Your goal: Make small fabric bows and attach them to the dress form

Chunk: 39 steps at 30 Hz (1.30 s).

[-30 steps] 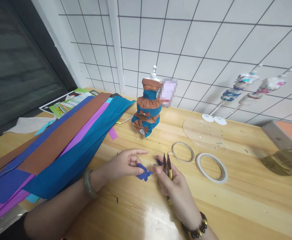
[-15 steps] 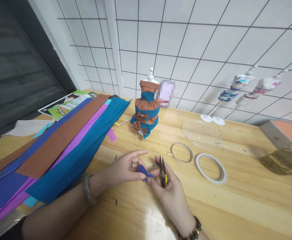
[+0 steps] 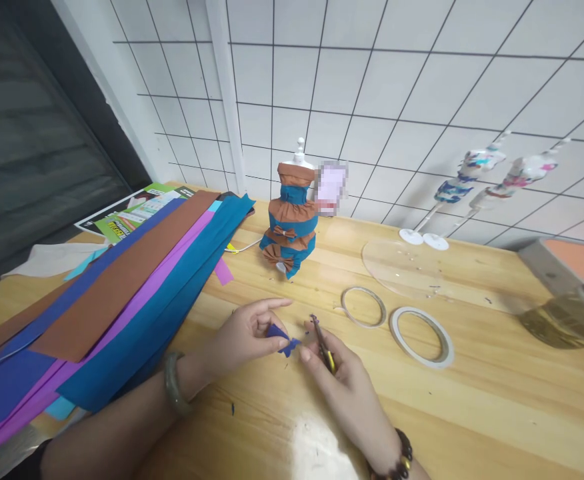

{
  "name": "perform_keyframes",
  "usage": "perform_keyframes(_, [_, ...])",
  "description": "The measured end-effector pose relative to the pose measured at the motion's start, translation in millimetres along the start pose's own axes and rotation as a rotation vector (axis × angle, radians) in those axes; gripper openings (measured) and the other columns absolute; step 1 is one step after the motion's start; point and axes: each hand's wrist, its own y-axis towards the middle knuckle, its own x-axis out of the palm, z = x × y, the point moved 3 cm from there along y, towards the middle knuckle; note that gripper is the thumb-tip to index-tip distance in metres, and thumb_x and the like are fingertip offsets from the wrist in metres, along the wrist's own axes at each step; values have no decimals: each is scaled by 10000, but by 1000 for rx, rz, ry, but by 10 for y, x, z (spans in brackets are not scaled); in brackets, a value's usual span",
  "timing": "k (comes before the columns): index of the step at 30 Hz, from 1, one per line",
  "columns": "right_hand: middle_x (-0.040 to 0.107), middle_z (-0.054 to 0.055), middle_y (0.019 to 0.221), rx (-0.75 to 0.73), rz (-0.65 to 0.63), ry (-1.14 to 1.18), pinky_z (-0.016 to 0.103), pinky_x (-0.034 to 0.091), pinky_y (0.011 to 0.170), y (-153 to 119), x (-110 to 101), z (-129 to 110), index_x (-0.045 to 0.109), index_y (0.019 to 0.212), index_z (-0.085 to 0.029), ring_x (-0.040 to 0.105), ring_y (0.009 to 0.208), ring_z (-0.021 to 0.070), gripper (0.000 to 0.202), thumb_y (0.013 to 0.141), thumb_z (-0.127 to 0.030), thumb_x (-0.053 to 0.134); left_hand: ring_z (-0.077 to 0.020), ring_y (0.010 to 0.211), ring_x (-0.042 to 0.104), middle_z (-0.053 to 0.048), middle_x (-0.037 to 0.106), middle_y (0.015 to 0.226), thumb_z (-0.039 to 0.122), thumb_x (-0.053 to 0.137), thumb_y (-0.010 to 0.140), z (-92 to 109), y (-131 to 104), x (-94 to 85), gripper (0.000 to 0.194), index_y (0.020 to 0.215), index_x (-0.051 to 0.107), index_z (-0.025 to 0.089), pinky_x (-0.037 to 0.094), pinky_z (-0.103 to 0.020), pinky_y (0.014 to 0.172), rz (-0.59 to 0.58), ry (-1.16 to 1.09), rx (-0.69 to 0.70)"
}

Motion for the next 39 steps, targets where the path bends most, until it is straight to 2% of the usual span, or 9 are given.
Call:
perform_keyframes(2, [600,30,739,0,-130,-45,322,411,773,-20,-6,-50,599,978,-205,553,784,209,318,825,-440,449,-134,729,569,-30,606,783,186,640,672,63,-10,-12,612,1239,413,155,427,-265,682,7,1,10])
perform_keyframes(5, [502,-2,635,-12,-246,-86,265,387,652,-61,0,-118,599,766,-203,488,647,164,379,881,-435,322,-121,719,557,-18,599,771,176,642,671,116,-18,-24,647,1261,375,161,417,-254,684,2,-27,16])
perform_keyframes(10, [394,-27,599,-7,-231,-56,236,316,549,-82,8,-120,588,827,-197,383,580,134,344,883,-426,338,-115,716,553,-8,591,766,183,650,670,110,-18,-35,671,1271,353,179,411,-247,682,-22,-51,9])
perform_keyframes(14, [342,-39,576,66,-261,-21,237,279,520,-71,7,-57,588,788,-166,326,536,114,395,891,-433,316,-104,693,540,-7,586,758,170,649,670,130,-15,-42,674,1273,349,167,400,-228,653,-10,-56,23])
perform_keyframes(18, [339,-40,581,89,-313,-12,239,261,508,-76,16,-29,583,824,-149,313,532,111,400,892,-434,311,-96,676,529,-6,583,752,157,650,665,142,-14,-39,673,1270,354,158,398,-227,648,-11,-64,15])
perform_keyframes(22, [341,-37,593,46,-281,-39,237,280,524,-83,17,-71,573,885,-166,330,554,122,364,887,-431,324,-106,684,549,-2,591,739,157,653,664,93,-11,-30,686,1277,346,171,405,-243,668,-47,-66,-12])
perform_keyframes(29, [395,-22,593,-66,-216,-124,224,306,517,-98,18,-170,524,666,-202,345,559,135,326,872,-404,371,-121,719,573,-15,605,762,150,655,669,48,-6,-6,682,1275,343,164,423,-259,699,-84,-117,16])
perform_keyframes(34, [442,-15,597,-78,-217,-148,224,326,518,-89,26,-152,575,748,-200,373,554,140,316,876,-398,364,-111,708,572,-4,601,737,133,662,659,96,-13,9,677,1264,361,148,428,-244,703,-66,-156,28])
perform_keyframes(39, [472,-11,633,-96,-218,-163,223,342,540,-113,46,-137,595,935,-202,406,589,147,307,885,-386,355,-112,702,583,-3,610,744,129,663,656,54,-3,25,669,1259,375,166,434,-245,706,-83,-177,35])
